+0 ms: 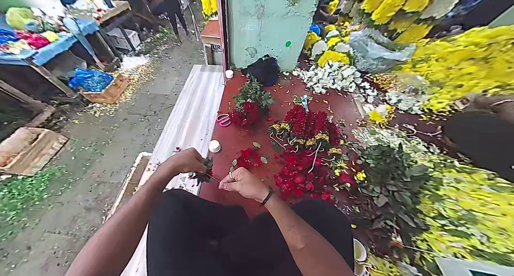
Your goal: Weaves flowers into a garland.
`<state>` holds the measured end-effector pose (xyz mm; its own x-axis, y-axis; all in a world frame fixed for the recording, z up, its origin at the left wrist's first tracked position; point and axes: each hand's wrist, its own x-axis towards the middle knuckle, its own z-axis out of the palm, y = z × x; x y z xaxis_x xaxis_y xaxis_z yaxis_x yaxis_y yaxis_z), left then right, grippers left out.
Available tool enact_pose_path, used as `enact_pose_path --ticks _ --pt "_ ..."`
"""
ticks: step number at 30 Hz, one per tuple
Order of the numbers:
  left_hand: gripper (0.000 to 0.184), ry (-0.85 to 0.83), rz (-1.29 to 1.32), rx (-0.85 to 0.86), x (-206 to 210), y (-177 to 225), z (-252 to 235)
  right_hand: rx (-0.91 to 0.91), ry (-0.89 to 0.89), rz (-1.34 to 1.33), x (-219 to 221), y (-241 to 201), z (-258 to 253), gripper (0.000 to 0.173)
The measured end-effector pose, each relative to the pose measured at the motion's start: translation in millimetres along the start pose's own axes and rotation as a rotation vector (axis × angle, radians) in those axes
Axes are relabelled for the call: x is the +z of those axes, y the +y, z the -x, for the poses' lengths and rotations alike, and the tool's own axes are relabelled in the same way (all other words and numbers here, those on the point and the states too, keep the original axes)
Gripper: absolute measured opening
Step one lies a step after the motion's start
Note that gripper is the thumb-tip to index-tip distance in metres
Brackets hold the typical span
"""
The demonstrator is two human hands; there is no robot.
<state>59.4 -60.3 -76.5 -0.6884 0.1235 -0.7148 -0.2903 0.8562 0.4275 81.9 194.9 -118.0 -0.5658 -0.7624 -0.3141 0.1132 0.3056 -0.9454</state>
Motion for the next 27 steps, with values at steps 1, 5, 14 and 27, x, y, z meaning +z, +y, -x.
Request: enact_pose_path --ticks 1,5,14,27 --pt "0.026 0.013 -0.001 -0.015 2.6 -7.5 -3.7 0.057 -0.027 0.005 -5.8 1.5 -2.1 0.020" --pt "0.032 0.167 -0.030 -0.107 21.2 -51.0 -6.6 0.429 0.013 0.135 -67.1 32.5 -19.7 0.033" --pt "0.020 0.475 0.161 -0.067 101.6 -46.8 -23.4 0.816 0.680 0.570 -179.5 178.4 -117.4 0.037" --pt "0.020 0.569 0.062 -0.029 111.9 -48.1 -39.9 0.676 0.672 0.539 -183.0 223.4 -128.2 0.035"
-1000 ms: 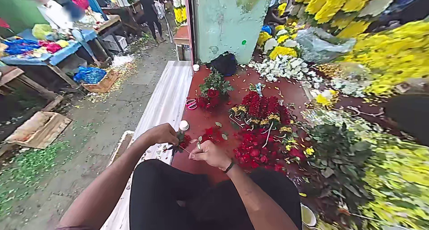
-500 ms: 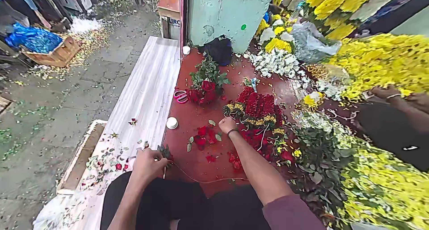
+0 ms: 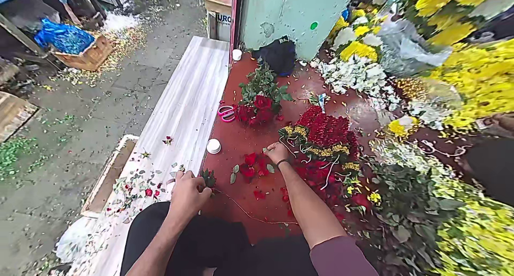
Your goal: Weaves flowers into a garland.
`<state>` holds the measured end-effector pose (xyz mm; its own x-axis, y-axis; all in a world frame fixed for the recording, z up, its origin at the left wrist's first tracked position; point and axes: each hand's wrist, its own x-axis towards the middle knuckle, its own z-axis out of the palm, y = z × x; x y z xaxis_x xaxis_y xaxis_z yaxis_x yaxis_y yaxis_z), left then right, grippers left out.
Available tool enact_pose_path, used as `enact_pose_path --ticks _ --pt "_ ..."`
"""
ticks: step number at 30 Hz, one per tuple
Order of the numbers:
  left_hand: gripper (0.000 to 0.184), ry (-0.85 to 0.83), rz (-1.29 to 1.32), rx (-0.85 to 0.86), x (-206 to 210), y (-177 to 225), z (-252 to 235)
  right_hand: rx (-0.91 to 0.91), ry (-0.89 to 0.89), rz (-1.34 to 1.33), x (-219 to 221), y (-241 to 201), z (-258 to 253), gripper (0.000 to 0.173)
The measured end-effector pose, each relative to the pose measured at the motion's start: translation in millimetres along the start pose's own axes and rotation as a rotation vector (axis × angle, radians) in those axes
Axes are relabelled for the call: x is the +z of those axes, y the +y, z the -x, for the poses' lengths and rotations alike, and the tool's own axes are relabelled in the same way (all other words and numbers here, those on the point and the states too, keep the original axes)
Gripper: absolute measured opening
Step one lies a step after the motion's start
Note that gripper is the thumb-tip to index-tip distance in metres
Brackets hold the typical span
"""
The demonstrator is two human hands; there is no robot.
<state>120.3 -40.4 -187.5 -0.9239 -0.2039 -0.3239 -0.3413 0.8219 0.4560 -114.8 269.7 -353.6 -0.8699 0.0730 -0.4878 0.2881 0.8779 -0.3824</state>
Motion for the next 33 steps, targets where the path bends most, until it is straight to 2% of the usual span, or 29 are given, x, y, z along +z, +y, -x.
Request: enact_pose_path --ticks 5,7,9,11,14,19,21,24,33 --pt "0.020 0.014 0.016 -0.043 -0.6 1.8 10.9 -0.046 0.045 -0.047 -7.8 3.4 5.3 0.027" --pt "0.020 0.033 0.037 -0.052 0.1 3.0 18.2 -0.068 0.071 -0.165 -16.9 2.3 10.8 0.033" --pt "0.020 0.042 0.071 -0.053 2.2 3.8 25.5 -0.093 0.047 -0.275 -35.9 -4.1 24.7 0.047" --pt "0.022 0.020 0.088 -0.053 4.9 4.1 29.7 -0.115 0.018 -0.356 -60.1 -12.9 46.3 0.052" --pt "0.023 0.011 0.102 -0.045 7.3 -0.7 29.9 -0.182 -0.019 -0.536 -88.4 -28.2 89.3 0.042" --pt "0.026 -0.015 0.127 -0.037 8.3 -5.9 27.6 -0.303 -0.123 -0.840 -121.5 -50.7 196.8 0.024" --pt "0.026 -0.002 0.140 -0.029 7.7 -4.9 22.3 -0.360 -0.148 -0.948 -121.0 -52.4 224.4 0.020" --pt "0.025 0.004 0.150 -0.042 8.0 -5.1 17.3 -0.407 -0.176 -1.094 -107.9 -51.7 237.1 0.016" --pt "0.025 0.001 0.117 -0.031 8.8 -8.0 21.2 -0.404 -0.181 -1.138 -96.8 -54.9 244.0 0.017"
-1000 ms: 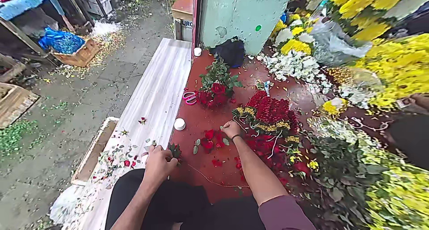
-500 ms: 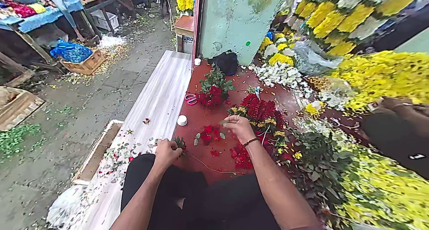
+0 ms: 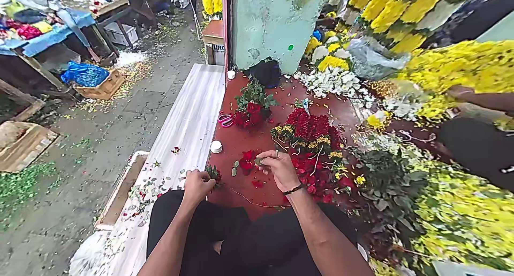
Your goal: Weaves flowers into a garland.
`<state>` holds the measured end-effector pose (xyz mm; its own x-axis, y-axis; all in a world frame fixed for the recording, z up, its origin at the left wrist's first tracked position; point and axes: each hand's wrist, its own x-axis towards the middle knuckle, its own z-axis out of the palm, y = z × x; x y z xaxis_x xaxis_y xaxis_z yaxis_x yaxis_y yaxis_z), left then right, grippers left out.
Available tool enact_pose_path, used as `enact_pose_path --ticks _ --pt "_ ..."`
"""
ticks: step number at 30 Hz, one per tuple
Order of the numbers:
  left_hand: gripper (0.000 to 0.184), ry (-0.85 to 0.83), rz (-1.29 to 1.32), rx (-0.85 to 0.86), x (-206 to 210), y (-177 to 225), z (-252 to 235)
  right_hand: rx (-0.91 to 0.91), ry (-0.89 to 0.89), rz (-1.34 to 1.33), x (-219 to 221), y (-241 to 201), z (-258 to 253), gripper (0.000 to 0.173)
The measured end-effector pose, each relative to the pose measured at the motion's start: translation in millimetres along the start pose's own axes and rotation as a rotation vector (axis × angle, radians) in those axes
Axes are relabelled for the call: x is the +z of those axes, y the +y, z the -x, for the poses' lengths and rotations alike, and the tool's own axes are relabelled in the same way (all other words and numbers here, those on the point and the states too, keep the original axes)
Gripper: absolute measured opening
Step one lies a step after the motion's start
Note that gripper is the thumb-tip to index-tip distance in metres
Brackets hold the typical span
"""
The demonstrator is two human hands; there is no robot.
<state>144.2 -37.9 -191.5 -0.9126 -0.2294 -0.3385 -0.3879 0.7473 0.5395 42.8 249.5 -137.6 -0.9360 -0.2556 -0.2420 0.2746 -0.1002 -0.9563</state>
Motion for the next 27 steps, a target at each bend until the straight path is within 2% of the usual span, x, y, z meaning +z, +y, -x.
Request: enact_pose_path --ticks 7,13,16,20,27 --pt "0.026 0.012 0.004 0.006 4.0 -3.8 -1.9 -0.025 -0.007 0.038 -0.2 -1.6 0.7 0.021" --pt "0.026 0.001 0.013 -0.018 3.1 -1.2 -0.6 -0.130 -0.039 0.194 2.7 -0.1 3.3 0.014" --pt "0.027 -0.007 0.003 -0.028 1.2 0.1 -0.4 -0.132 -0.055 0.196 3.3 -0.3 3.3 0.025" --pt "0.027 -0.002 0.006 -0.027 -2.1 1.7 0.8 -0.104 -0.063 0.180 2.8 4.5 2.3 0.013" --pt "0.026 0.002 0.016 -0.014 -2.7 0.4 0.4 -0.094 -0.057 0.151 4.7 9.6 0.2 0.013"
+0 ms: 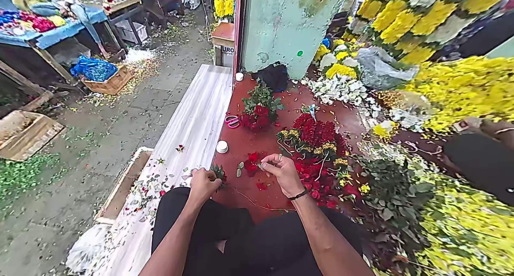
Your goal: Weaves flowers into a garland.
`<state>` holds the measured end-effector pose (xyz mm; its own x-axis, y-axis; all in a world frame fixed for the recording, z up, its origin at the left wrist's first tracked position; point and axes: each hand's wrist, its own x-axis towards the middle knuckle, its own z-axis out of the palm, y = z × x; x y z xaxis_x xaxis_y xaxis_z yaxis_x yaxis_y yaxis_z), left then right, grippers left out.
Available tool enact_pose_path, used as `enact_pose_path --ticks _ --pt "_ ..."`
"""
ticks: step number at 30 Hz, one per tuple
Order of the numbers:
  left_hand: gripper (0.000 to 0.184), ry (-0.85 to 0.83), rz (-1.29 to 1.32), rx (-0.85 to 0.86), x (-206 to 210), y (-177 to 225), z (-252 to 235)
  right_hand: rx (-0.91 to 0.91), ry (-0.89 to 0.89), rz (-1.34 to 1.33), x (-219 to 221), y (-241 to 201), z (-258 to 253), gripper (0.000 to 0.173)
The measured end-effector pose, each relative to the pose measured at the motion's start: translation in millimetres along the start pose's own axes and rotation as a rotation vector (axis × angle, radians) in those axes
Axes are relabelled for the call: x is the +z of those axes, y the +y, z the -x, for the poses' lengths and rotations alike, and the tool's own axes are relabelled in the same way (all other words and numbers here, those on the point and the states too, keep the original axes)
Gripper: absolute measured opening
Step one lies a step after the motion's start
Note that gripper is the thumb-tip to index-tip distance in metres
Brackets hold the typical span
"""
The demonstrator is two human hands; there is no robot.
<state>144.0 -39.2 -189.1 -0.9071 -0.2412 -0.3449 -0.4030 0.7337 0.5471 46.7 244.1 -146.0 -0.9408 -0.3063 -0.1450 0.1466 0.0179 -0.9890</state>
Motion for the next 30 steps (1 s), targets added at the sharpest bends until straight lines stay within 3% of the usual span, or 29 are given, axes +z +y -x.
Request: enact_pose_path --ticks 10,22,30 --pt "0.026 -0.006 0.006 -0.008 -2.0 -0.8 3.4 -0.026 -0.042 -0.100 1.8 4.4 1.1 0.009" --pt "0.027 -0.020 0.007 -0.032 -2.9 1.3 3.3 0.011 0.000 -0.063 1.9 1.8 1.7 0.017" --pt "0.027 -0.004 0.016 -0.025 -2.6 0.7 3.6 0.031 -0.057 -0.033 5.5 5.2 2.7 0.013"
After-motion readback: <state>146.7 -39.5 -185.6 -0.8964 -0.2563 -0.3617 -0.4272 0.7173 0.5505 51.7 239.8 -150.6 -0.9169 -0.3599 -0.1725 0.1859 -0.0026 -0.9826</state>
